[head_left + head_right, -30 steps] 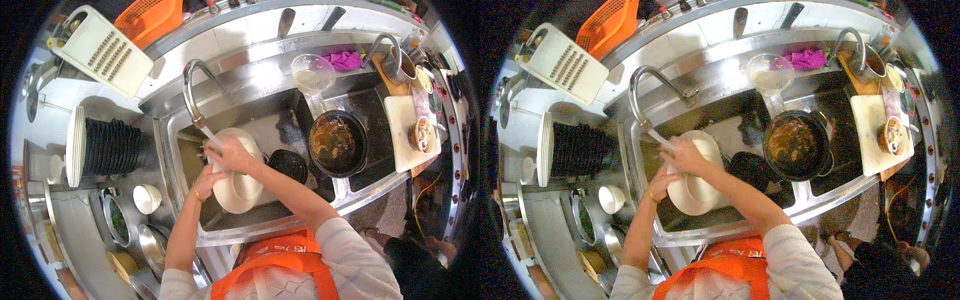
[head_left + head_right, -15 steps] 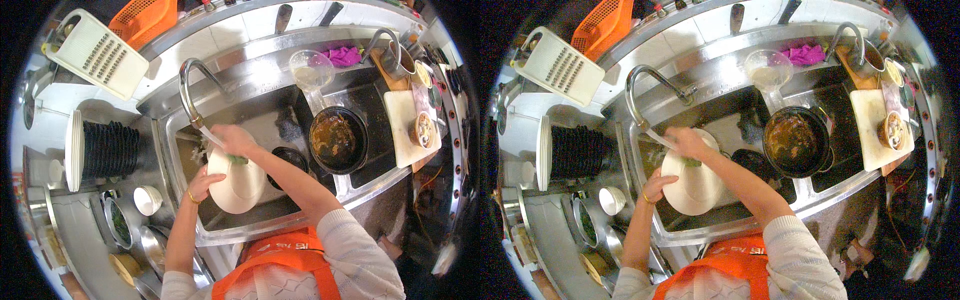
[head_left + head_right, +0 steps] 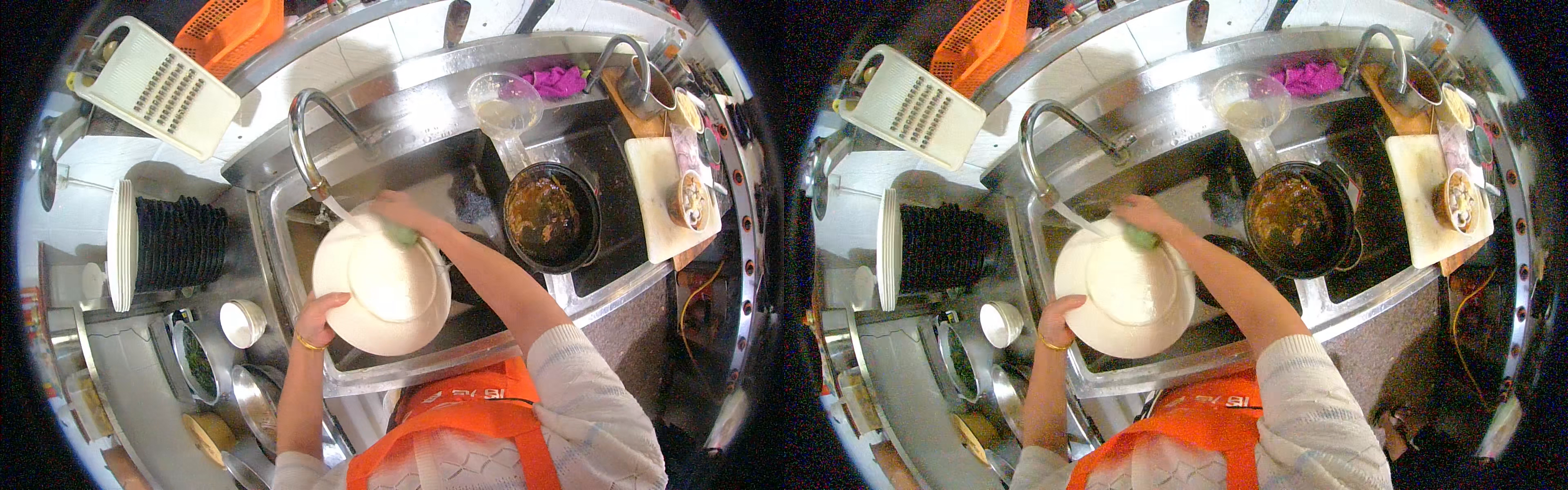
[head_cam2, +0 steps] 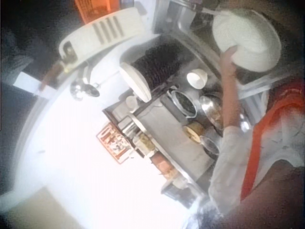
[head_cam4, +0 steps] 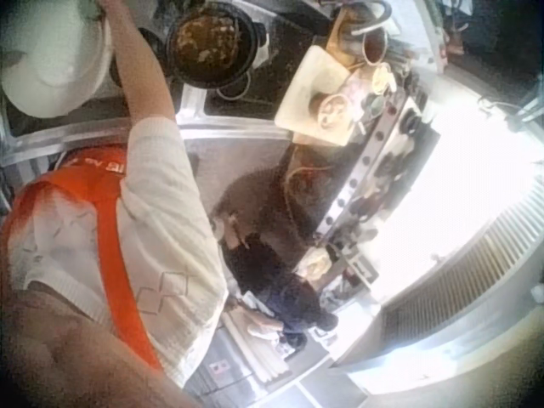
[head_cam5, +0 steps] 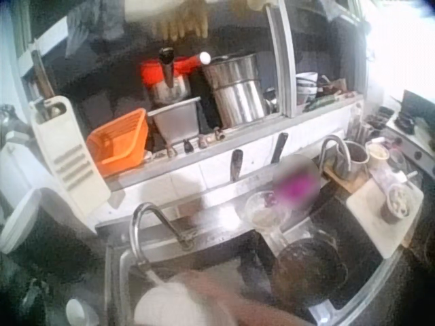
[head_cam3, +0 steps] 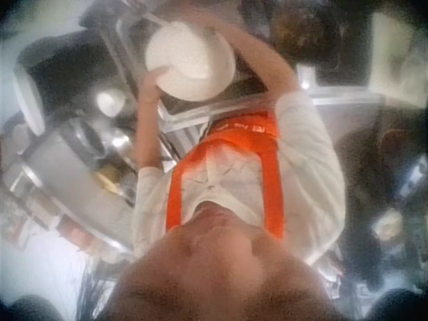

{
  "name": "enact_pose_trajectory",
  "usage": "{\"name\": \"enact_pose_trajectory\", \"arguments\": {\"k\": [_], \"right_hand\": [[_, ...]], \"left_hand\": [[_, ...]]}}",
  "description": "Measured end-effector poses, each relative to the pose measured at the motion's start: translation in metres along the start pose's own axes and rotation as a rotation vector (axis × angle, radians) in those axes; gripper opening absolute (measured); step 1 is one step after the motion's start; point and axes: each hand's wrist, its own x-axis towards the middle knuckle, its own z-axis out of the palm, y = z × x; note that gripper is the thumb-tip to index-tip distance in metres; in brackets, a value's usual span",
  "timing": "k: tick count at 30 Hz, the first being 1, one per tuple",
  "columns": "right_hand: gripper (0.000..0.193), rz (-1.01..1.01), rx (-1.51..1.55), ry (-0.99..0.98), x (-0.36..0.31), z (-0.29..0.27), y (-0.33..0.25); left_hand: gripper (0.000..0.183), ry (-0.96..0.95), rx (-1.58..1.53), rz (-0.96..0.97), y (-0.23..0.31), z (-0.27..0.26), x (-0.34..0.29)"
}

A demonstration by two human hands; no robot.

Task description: The person washes several dishes in a commercial kitchen sink using a green sponge and running water. They scrub and rinse white plates, a black bowl, and a metal bowl, then place the cleaned items on a nearby rack. Another person is visible in the background preparing food.

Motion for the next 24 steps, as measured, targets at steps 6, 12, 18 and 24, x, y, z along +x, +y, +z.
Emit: {"name": "enact_pose_trajectory", "arguments": {"k": [6,12,18,24], "right_hand": [[0.053,0.039,0.267,0.327,-0.070,0.012,0.051],[0.046,-0.572,-0.398,0.426,-0.110,0.060,0.001],[0.038,-0.328,-0.076,0.459,-0.072,0.025,-0.009],[0.035,-0.616,0.086,0.141,-0.123,0.055,-0.003]], "left_hand": [[0.052,0.174,-0.242,0.190,-0.019,-0.010,0.007],[0.045,0.121,-0.111,0.214,-0.041,0.012,0.027],[0.046,0.133,-0.051,0.247,-0.039,0.021,0.013],[0.046,0.064,-0.127,0.187,-0.040,0.009,0.024]]}}
